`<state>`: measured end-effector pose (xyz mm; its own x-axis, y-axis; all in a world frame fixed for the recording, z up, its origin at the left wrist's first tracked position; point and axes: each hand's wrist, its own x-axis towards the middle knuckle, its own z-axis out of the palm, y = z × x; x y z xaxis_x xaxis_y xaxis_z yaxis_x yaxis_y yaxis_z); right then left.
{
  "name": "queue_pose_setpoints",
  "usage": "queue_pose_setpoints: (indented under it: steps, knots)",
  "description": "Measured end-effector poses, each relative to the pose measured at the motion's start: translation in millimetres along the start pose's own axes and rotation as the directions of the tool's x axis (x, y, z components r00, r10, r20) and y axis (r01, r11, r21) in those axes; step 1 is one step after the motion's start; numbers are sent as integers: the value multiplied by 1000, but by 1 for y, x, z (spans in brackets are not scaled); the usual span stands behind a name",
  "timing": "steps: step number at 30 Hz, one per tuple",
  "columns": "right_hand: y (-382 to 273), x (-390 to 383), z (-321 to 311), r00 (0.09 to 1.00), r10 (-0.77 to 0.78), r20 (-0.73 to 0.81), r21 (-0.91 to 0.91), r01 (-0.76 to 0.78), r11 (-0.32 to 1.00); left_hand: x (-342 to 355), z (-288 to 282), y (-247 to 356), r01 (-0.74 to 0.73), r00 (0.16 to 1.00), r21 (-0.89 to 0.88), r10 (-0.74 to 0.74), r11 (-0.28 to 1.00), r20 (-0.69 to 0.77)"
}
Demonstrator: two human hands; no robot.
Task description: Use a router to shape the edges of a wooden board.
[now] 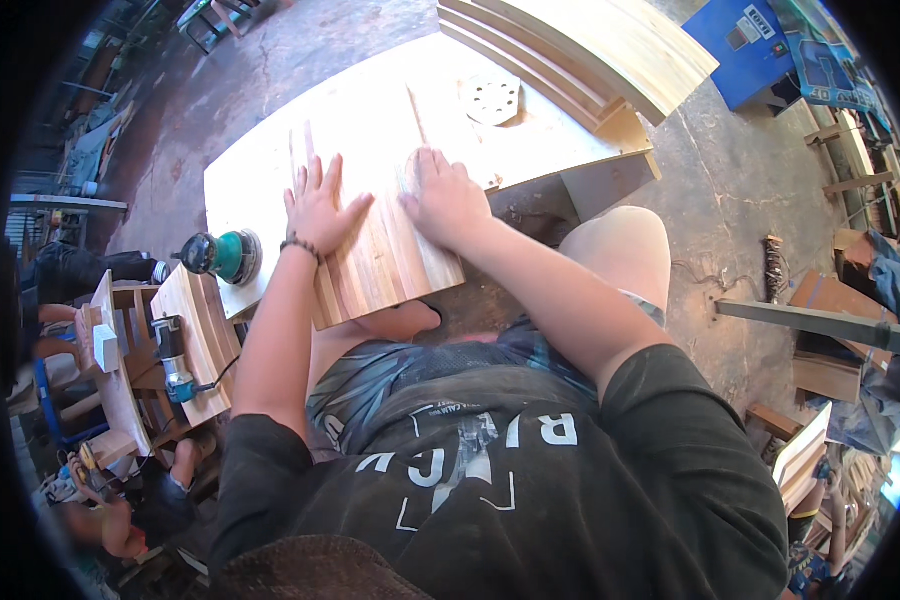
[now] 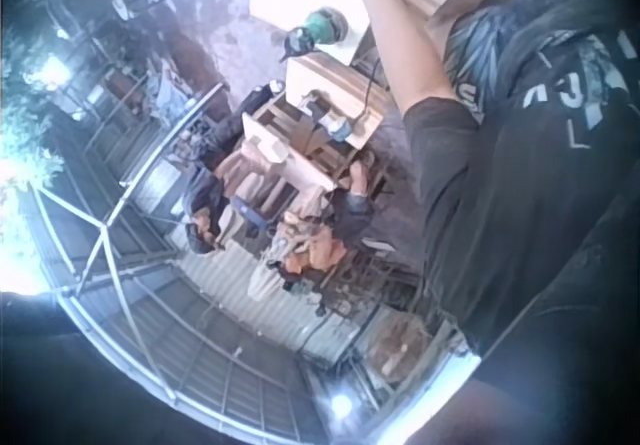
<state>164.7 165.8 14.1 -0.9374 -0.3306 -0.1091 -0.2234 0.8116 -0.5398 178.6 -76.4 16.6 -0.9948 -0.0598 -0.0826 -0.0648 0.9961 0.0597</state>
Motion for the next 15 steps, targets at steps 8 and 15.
queue_pose_setpoints:
  steps: [8, 15]
  knots:
    - [7, 33, 38, 993, -110, -40, -233, 98, 967, 29, 4, -4, 9, 1000, -1, -9, 1000, -5]
    - [-28, 163, -9, 992, -30, -125, 127, 46, 991, 28, -5, -2, 19, 1000, 9, -19, 1000, 23]
